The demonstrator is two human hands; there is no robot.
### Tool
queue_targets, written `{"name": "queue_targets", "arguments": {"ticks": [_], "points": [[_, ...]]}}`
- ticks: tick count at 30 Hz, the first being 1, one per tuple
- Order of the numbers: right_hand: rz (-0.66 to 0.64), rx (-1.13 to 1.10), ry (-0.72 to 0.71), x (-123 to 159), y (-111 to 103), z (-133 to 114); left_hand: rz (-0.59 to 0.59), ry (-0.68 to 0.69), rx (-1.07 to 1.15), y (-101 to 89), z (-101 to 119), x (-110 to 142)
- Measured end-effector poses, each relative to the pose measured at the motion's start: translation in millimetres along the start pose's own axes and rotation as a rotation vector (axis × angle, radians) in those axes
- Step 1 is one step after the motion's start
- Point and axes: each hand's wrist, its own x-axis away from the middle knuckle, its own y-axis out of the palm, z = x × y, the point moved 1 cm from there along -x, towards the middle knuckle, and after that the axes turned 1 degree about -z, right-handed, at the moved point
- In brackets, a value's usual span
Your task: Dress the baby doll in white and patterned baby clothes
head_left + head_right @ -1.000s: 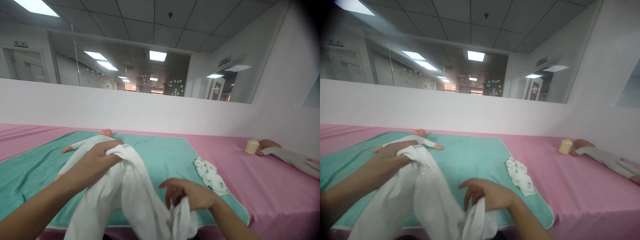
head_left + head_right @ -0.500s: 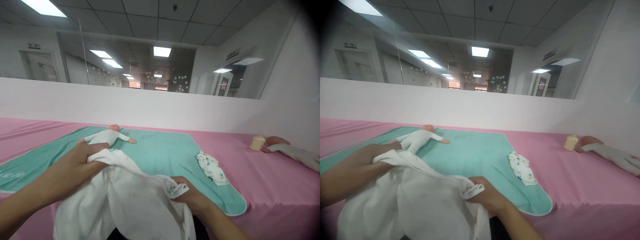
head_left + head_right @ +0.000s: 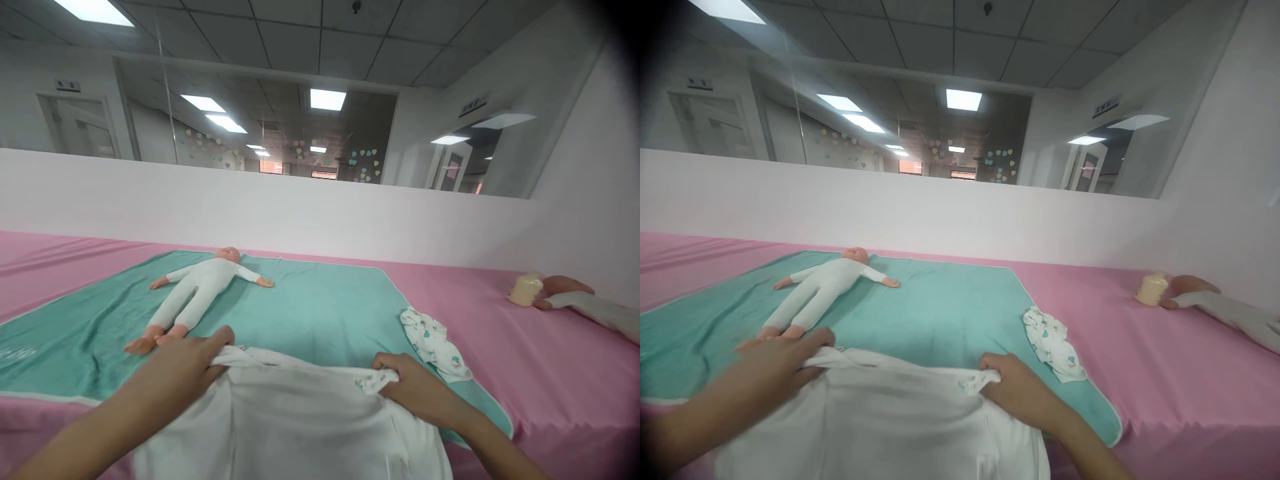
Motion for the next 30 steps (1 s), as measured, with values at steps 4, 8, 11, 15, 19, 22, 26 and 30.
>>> {"name": "queue_targets", "arguments": {"ticks": [4, 8, 11, 15, 19, 22, 26, 30], "points": [[0.152, 0.093, 0.039, -63.4, -4.8, 25.7, -0.091, 0.064, -0.054, 35.4, 10.9, -73.6], [0.285, 0.265, 0.107, -142.9, -15.4, 54.5, -0.033, 0.054, -0.031, 71.1, 3.6, -170.4], [0.348, 0.447, 0.206, -199.6, -20.9, 72.1, -0.026, 0.028, -0.059, 101.3, -2.8, -235.8], [0.459, 0.662, 0.221, -251.9, -15.0, 83.0, 0.017, 0.001, -0.151, 141.8, -3.9, -289.4], [0.705, 0.825, 0.102, -270.0, -7.7, 89.9, 0.125, -0.005, -0.197, 169.9, -7.5, -311.3], [0.811, 0.889, 0.006, -267.2, -3.9, 94.8, 0.161, -0.05, -0.175, 179.4, -10.9, -317.0], [0.766, 0.83, -0.242, -257.4, 16.6, 81.2, 0.318, 0.073, -0.128, 176.5, 4.6, -310.3], [0.51, 0.557, -0.423, -256.6, 50.7, 55.6, 0.27, 0.314, 0.143, 172.4, 44.7, -287.3]]}}
